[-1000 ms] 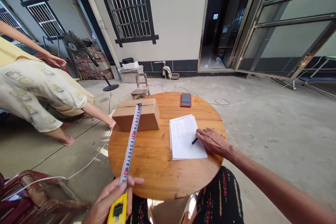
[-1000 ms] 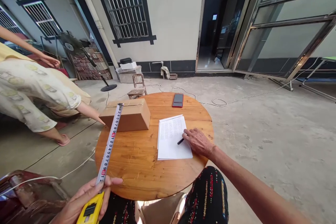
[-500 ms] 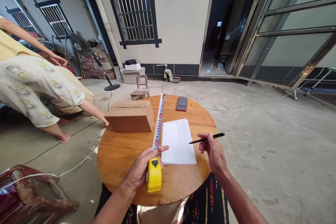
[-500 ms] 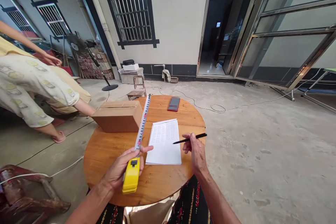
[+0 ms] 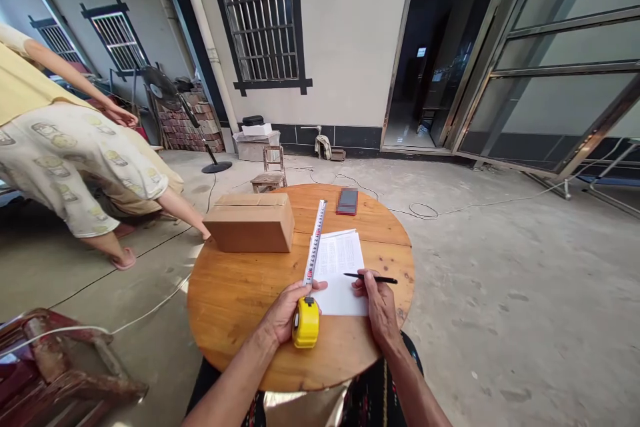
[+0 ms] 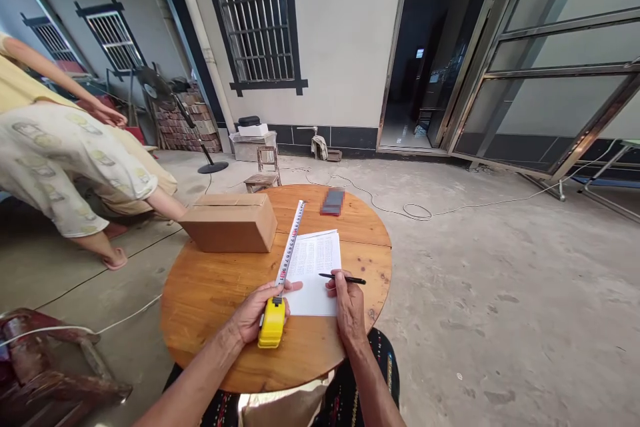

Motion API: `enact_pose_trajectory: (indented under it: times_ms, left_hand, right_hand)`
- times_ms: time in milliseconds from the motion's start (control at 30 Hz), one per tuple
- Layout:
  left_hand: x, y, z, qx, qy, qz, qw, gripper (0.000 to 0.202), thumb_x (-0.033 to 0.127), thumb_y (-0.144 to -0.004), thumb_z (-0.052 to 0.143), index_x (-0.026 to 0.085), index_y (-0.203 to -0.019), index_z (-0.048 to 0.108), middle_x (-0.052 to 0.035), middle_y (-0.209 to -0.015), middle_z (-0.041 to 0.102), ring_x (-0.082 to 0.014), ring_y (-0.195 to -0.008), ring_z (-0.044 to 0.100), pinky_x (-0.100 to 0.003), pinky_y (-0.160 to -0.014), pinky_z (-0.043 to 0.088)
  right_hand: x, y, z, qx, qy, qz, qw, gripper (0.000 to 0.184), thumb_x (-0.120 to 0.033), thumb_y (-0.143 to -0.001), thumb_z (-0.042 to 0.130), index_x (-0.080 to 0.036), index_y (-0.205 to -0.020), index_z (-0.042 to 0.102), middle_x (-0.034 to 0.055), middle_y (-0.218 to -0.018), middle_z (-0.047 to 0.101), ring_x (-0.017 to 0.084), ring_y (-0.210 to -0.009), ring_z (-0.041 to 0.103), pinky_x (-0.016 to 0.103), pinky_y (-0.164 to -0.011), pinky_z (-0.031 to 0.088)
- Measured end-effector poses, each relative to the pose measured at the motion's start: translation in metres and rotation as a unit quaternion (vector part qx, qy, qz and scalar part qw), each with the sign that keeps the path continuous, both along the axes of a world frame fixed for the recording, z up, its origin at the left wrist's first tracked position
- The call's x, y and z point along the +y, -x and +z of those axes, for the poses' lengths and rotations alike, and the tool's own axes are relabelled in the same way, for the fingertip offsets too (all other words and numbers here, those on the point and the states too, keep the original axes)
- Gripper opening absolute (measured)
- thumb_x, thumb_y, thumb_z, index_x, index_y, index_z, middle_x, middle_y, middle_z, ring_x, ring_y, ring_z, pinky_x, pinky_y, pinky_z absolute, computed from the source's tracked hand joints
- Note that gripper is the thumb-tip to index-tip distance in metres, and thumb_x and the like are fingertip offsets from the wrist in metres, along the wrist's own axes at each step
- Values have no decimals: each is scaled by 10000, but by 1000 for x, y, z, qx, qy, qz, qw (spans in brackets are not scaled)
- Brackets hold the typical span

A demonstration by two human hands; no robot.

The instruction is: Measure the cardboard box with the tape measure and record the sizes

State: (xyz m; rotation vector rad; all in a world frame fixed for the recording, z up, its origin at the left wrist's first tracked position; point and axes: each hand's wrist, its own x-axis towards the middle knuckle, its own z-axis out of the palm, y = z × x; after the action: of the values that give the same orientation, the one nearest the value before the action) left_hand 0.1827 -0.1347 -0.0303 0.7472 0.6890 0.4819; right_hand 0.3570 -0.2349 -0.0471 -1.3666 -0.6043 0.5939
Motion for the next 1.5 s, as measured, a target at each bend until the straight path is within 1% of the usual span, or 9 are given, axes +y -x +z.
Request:
enact_pose_trajectory:
  times_ms: [67,133,267,400,700,933,1133,1333,1500]
  left_hand:
    - [2,0,1,-4,14,-16,1000,184,212,-795,605,90,-931,618,-100,-774,714,-125,-451,607,-213,-408,448]
    - [4,1,2,-13,29,-27,999,199,205,-789,604,77,-941,622,-84,-702,696,-126,-450,601,-212,-404,442]
    - [6,3,3,-38,55,-31,997,126,181,-752,619,114,-858,611,-103,-925,702,-106,-485,607,-219,-419,452]
    - [4,8,4,-59,71,-33,995,98,171,-741,616,125,-826,598,-118,-1129,649,-96,-510,610,-221,-415,450]
    - [5,11,0,-66,89,-24,994,100,188,-761,606,123,-837,602,-124,-1156,630,-94,-547,610,-219,-437,454]
    - [7,4,7,5,76,-7,997,135,201,-727,658,136,-832,604,-117,-1189,629,-120,-540,646,-229,-424,465]
    - [7,-1,14,48,72,11,996,150,209,-724,658,143,-853,620,-107,-1152,655,-138,-534,661,-243,-419,476]
    - [8,-6,28,74,93,1,993,183,240,-762,632,119,-900,634,-103,-761,723,-142,-445,618,-223,-414,442]
    - [12,-22,26,33,66,-19,997,158,274,-764,626,135,-839,608,-151,-905,730,-132,-455,611,-221,-418,428]
  right_hand:
    - [2,1,-1,-5,0,-6,1000,445,-578,-778,564,-156,-902,636,37,-702,658,190,-664,592,299,-667,469]
    - [5,3,-2,-13,4,-14,1000,436,-571,-763,583,-152,-874,626,37,-679,649,197,-654,593,304,-654,472]
    - [7,6,-2,-26,4,-29,999,437,-570,-757,586,-146,-863,610,30,-648,630,200,-632,592,307,-626,477]
    - [7,10,0,-34,-4,-32,999,402,-549,-766,589,-157,-856,597,9,-642,611,184,-623,581,297,-629,474]
    - [6,9,0,-34,2,-24,999,384,-542,-766,595,-167,-850,602,2,-641,612,184,-632,582,294,-635,468]
    - [4,8,-2,-32,20,-21,999,403,-547,-779,581,-163,-887,635,25,-686,643,200,-675,586,296,-667,452]
    - [3,8,-2,-64,68,2,996,369,-534,-809,548,-193,-911,641,23,-736,654,206,-730,599,292,-693,450]
    - [2,6,3,-80,106,3,991,365,-543,-820,525,-207,-896,645,30,-728,661,217,-743,607,298,-706,456]
    - [2,6,-1,-58,117,0,991,378,-555,-818,521,-210,-919,635,40,-745,678,221,-764,616,298,-715,461]
